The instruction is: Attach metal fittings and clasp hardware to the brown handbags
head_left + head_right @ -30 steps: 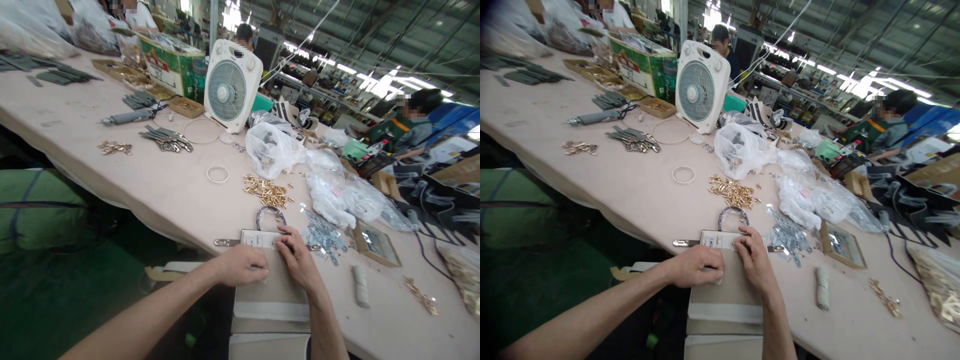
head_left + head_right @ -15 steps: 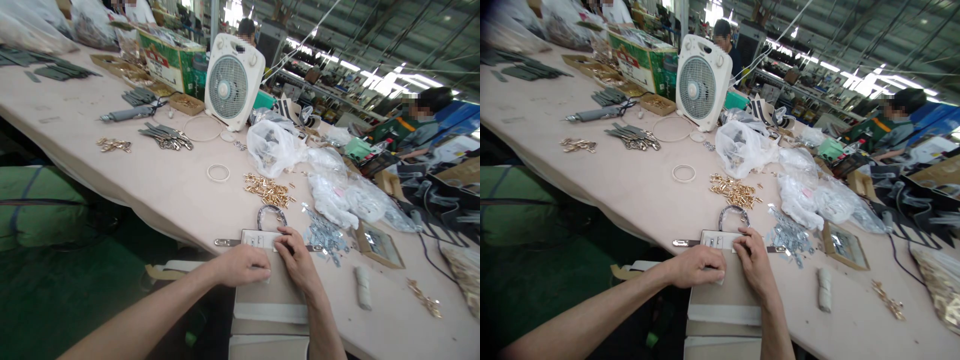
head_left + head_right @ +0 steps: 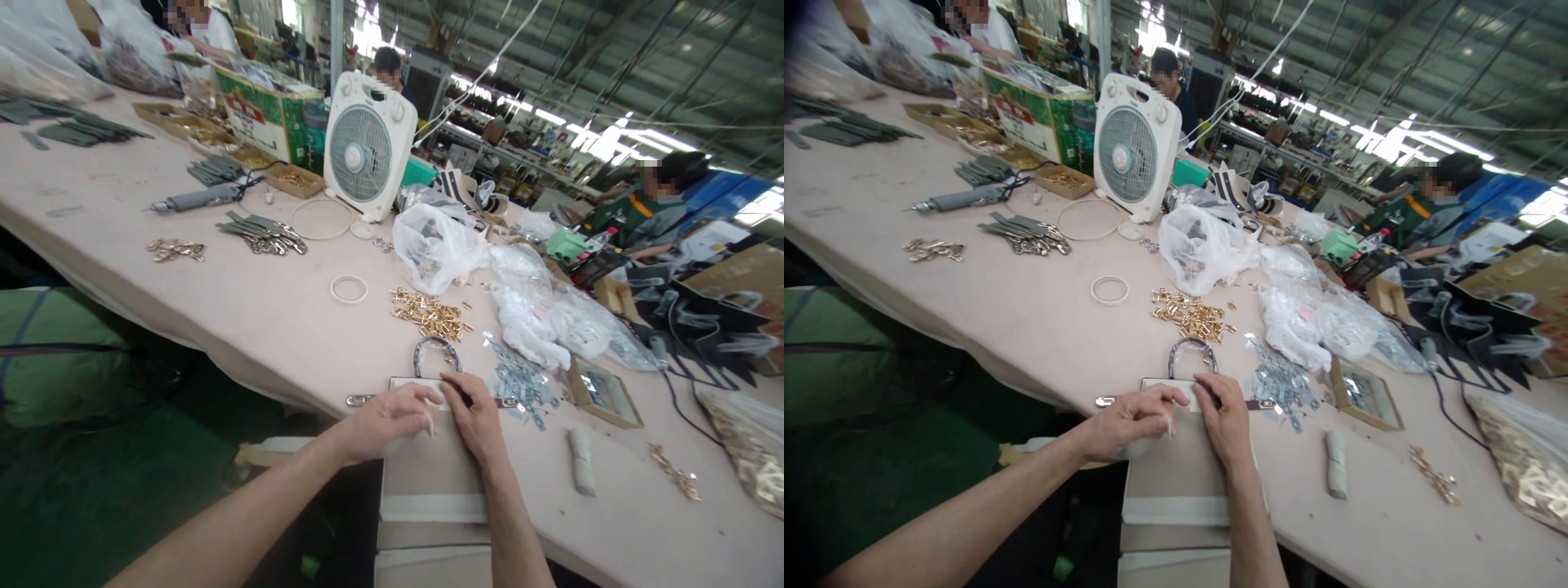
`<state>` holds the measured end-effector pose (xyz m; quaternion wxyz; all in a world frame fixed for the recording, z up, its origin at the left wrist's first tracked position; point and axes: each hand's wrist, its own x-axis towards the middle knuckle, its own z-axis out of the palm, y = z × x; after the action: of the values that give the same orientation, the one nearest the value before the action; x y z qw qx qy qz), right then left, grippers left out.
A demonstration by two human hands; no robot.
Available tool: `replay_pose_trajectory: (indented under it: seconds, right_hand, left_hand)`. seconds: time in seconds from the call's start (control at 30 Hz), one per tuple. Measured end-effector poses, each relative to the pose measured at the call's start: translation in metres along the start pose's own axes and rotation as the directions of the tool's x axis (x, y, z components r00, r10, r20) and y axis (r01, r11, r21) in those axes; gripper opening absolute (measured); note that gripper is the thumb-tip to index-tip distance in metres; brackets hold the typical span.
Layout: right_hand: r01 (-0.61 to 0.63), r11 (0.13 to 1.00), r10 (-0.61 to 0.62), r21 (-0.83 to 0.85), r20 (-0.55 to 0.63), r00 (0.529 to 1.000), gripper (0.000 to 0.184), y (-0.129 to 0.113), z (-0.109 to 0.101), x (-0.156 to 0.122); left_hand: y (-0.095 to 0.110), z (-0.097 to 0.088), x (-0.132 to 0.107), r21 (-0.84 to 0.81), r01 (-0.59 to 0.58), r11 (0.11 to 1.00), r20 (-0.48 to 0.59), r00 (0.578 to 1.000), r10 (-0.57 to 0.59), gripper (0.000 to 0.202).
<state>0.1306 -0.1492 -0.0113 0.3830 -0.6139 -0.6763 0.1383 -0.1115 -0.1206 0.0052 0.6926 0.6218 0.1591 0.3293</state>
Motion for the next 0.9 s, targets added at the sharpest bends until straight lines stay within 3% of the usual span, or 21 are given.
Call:
replay_pose_trajectory:
  seconds: [0.27,0.4,0.47,0.5,0.57,0.67,0.77,0.9]
  right_hand:
    - [-0.142,0.985,0.159,0.102,-0.189,0.969,0.038,-0.001,0.009,-0.003]
    - [-0.199,0.926,0.319,0.32,-0.386,0.865,0.042,-0.011,-0.012,-0.014]
    - [-0.197,0.92,0.34,0.34,-0.438,0.832,0.037,-0.02,-0.028,-0.023]
    - [-0.196,0.925,0.327,0.326,-0.418,0.848,0.035,-0.026,-0.036,-0.028]
    - [-0.183,0.947,0.256,0.263,-0.277,0.926,0.029,-0.04,-0.05,-0.037]
    - [-0.113,0.988,0.112,0.101,0.013,0.994,0.028,-0.064,-0.06,-0.044]
    - [0.005,1.0,0.0,-0.03,0.17,0.985,0.031,-0.079,-0.057,-0.044]
    - [0.091,0.993,-0.063,-0.077,0.313,0.948,0.025,-0.083,-0.045,-0.041]
  left_hand:
    - [-0.007,0.022,0.001,0.025,0.15,0.988,-0.098,0.984,-0.147,0.043]
    - [-0.008,0.026,0.004,0.082,0.226,0.971,-0.095,0.971,-0.218,0.047]
    - [-0.006,0.023,0.005,0.181,0.215,0.96,-0.059,0.977,-0.207,0.06]
    - [-0.005,0.021,0.004,0.232,0.202,0.952,-0.038,0.979,-0.199,0.071]
    - [-0.003,0.019,0.004,0.314,0.179,0.932,0.003,0.982,-0.19,0.089]
    - [0.002,0.019,0.002,0.386,0.162,0.908,0.043,0.98,-0.193,0.088]
    - [0.006,0.021,0.002,0.449,0.149,0.881,0.065,0.978,-0.198,0.085]
    - [0.01,0.023,0.0,0.488,0.129,0.863,0.07,0.98,-0.186,0.077]
